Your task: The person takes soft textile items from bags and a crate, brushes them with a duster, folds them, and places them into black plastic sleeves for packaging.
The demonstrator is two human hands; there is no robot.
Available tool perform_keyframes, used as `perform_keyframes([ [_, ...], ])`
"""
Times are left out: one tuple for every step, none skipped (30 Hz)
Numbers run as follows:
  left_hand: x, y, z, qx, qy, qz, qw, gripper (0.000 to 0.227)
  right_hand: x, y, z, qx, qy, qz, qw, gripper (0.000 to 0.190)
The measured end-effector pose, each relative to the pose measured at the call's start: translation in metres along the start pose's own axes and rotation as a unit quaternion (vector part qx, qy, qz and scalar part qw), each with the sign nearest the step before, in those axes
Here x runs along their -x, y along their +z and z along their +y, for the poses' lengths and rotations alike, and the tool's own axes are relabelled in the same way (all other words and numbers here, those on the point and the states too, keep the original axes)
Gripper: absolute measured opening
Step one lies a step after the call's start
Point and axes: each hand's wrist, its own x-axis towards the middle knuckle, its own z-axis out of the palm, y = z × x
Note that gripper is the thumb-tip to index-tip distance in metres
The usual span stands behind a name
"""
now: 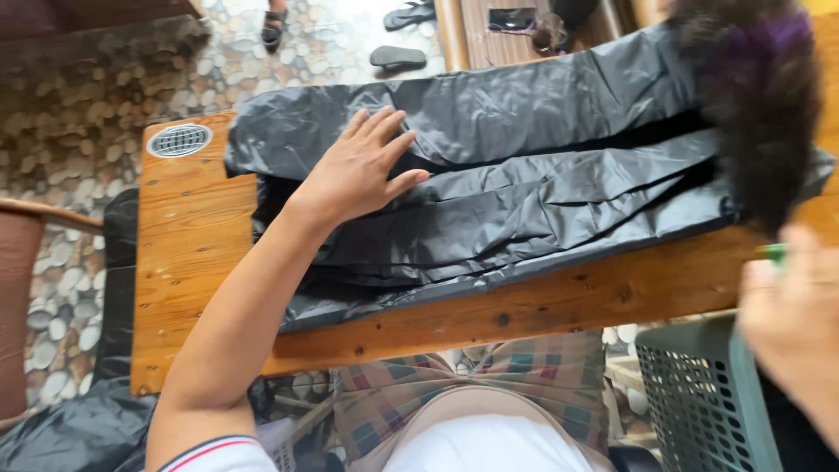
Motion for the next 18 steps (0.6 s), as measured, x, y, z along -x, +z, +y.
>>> perform_keyframes([
  [0.015, -0.009, 0.001, 0.009, -0.031, 0.001, 0.999, 0.075, -0.026, -0.038, -0.033, 0.176, -0.174, -0.013, 0.969, 0.018],
  [0.036, -0.015, 0.000, 0.005, -0.037, -0.002, 0.999, 0.075, -0.040, -0.045, -0.063, 0.170, -0.176, -0.009, 0.970, 0.018],
  [0.056, -0.021, 0.001, 0.020, -0.067, 0.017, 0.997, 0.073, -0.053, -0.051, -0.093, 0.024, -0.024, -0.291, 0.956, 0.029],
  [0.074, -0.028, 0.002, 0.034, -0.093, 0.036, 0.994, 0.072, -0.065, -0.060, -0.122, -0.121, 0.153, -0.529, 0.826, 0.066],
  [0.089, -0.026, 0.002, 0.029, -0.095, 0.034, 0.994, 0.072, -0.048, -0.050, -0.150, -0.126, 0.151, -0.528, 0.826, 0.066],
  [0.101, -0.026, -0.001, 0.045, -0.113, 0.066, 0.990, 0.068, -0.032, -0.041, -0.179, -0.155, 0.013, -0.456, 0.877, 0.068],
  [0.113, -0.026, -0.003, 0.061, -0.130, 0.098, 0.985, 0.064, -0.016, -0.032, -0.208, -0.179, -0.118, -0.363, 0.907, 0.071],
  [0.124, -0.019, -0.008, 0.058, -0.129, 0.098, 0.985, 0.064, -0.025, -0.047, -0.219, -0.182, -0.117, -0.360, 0.907, 0.071],
  [0.135, -0.013, -0.013, 0.070, -0.146, 0.132, 0.978, 0.057, -0.035, -0.062, -0.231, -0.270, -0.155, -0.325, 0.893, 0.071],
  [0.144, -0.006, -0.020, 0.085, -0.162, 0.167, 0.969, 0.052, -0.046, -0.077, -0.242, -0.353, -0.192, -0.285, 0.870, 0.070],
  [0.151, -0.009, -0.018, 0.082, -0.160, 0.169, 0.969, 0.052, -0.049, -0.069, -0.240, -0.353, -0.192, -0.282, 0.871, 0.070],
  [0.161, -0.011, -0.016, 0.056, -0.183, 0.183, 0.964, 0.054, -0.052, -0.063, -0.239, -0.319, -0.188, -0.212, 0.904, 0.071],
  [0.171, -0.012, -0.015, 0.029, -0.205, 0.198, 0.958, 0.056, -0.055, -0.057, -0.240, -0.283, -0.183, -0.141, 0.931, 0.073],
  [0.182, -0.011, -0.016, 0.032, -0.207, 0.198, 0.957, 0.056, -0.060, -0.057, -0.226, -0.282, -0.185, -0.143, 0.931, 0.073],
  [0.192, -0.010, -0.017, 0.035, -0.199, 0.215, 0.956, 0.056, -0.066, -0.058, -0.213, -0.242, -0.106, -0.215, 0.940, 0.071],
  [0.200, -0.007, -0.019, 0.039, -0.190, 0.235, 0.952, 0.057, -0.073, -0.058, -0.198, -0.195, -0.025, -0.281, 0.939, 0.071],
  [0.203, -0.001, -0.024, 0.042, -0.192, 0.240, 0.951, 0.057, -0.086, -0.068, -0.200, -0.190, -0.029, -0.281, 0.940, 0.071],
  [0.207, 0.006, -0.026, 0.063, -0.202, 0.245, 0.946, 0.057, -0.096, -0.079, -0.203, -0.190, 0.007, -0.415, 0.890, 0.072],
])
